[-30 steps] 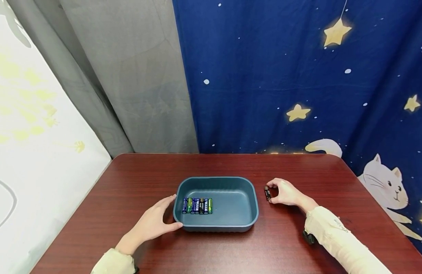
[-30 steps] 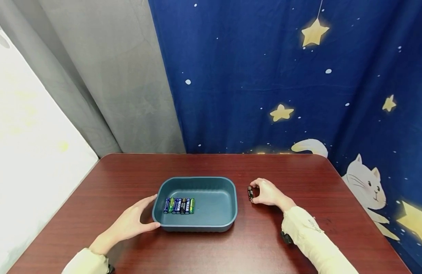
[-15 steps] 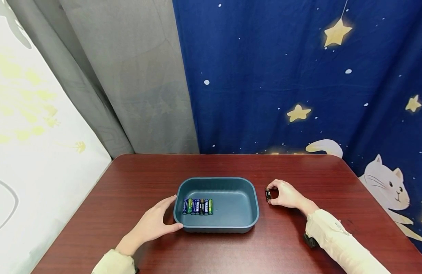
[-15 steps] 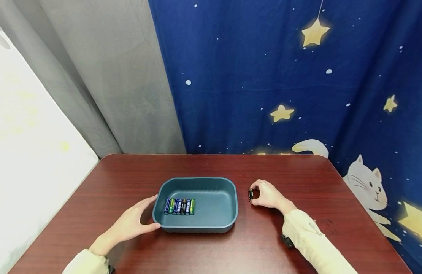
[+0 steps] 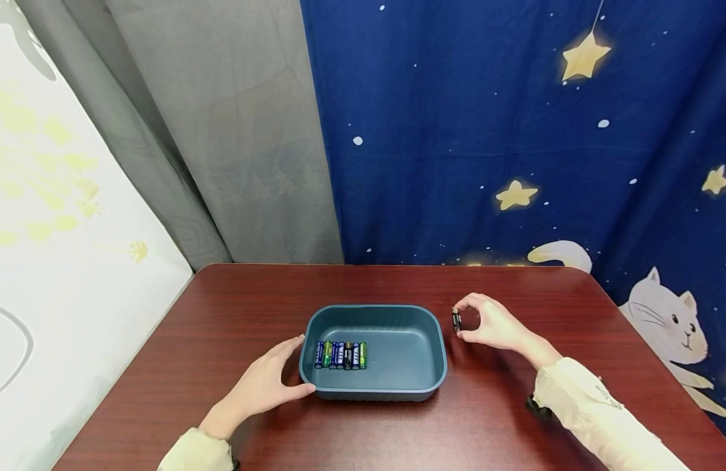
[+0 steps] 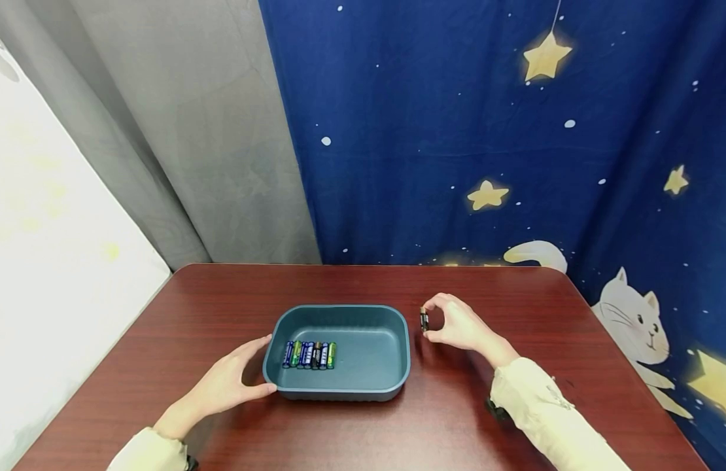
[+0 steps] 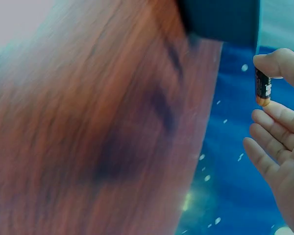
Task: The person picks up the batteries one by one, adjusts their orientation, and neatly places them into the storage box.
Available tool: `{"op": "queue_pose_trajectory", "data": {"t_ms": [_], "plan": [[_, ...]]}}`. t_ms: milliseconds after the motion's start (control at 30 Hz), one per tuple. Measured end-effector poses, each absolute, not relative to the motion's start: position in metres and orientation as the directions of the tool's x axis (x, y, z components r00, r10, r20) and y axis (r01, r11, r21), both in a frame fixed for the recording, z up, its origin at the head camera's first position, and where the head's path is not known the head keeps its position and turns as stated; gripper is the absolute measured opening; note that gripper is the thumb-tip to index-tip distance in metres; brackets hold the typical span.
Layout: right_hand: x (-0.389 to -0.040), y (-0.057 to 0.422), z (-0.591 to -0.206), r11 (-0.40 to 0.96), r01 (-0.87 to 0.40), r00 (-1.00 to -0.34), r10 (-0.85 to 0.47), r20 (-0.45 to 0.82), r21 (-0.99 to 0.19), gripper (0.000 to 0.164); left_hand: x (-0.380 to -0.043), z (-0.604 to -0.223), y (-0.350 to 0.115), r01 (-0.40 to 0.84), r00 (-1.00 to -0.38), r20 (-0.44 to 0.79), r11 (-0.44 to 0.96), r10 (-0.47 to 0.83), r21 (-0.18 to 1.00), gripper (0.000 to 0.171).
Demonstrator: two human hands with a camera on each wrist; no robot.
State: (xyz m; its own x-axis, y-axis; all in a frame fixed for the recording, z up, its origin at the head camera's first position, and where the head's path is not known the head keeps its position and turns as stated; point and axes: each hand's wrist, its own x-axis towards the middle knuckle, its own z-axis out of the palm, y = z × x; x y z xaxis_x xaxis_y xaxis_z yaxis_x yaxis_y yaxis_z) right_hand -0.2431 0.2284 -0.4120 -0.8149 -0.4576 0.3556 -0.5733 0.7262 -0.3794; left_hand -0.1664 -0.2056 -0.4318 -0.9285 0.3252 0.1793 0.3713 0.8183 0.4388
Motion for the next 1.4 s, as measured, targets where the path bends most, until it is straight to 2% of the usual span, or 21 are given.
{"op": "queue_pose_trajectory", "data": {"t_ms": [500,800,1100,1400], "plan": [[-0.236,0.183,-0.390,0.610,-0.676,-0.737,-0.542,0.404,-0.414,0.044,-0.166,-0.431,-0.206,0.358,-0.934,0.164,0.824,0.318,0.438,0.086],[-0.242,0.157,-0.395,0.562,-0.726,-0.688,-0.605,0.401,-0.397,0.042,-0.167,-0.430,-0.206,0.368,-0.930,0.164,0.825,0.329,0.429,0.087],[-0.244,0.131,-0.409,0.597,-0.701,-0.710,-0.635,0.305,-0.390,0.041,-0.168,-0.430,-0.206,0.375,-0.927,0.169,0.825,0.335,0.422,0.087],[-0.241,0.104,-0.422,0.642,-0.697,-0.707,-0.688,0.163,-0.319,0.040,-0.168,-0.431,-0.206,0.378,-0.926,0.172,0.825,0.337,0.421,0.087]]}}
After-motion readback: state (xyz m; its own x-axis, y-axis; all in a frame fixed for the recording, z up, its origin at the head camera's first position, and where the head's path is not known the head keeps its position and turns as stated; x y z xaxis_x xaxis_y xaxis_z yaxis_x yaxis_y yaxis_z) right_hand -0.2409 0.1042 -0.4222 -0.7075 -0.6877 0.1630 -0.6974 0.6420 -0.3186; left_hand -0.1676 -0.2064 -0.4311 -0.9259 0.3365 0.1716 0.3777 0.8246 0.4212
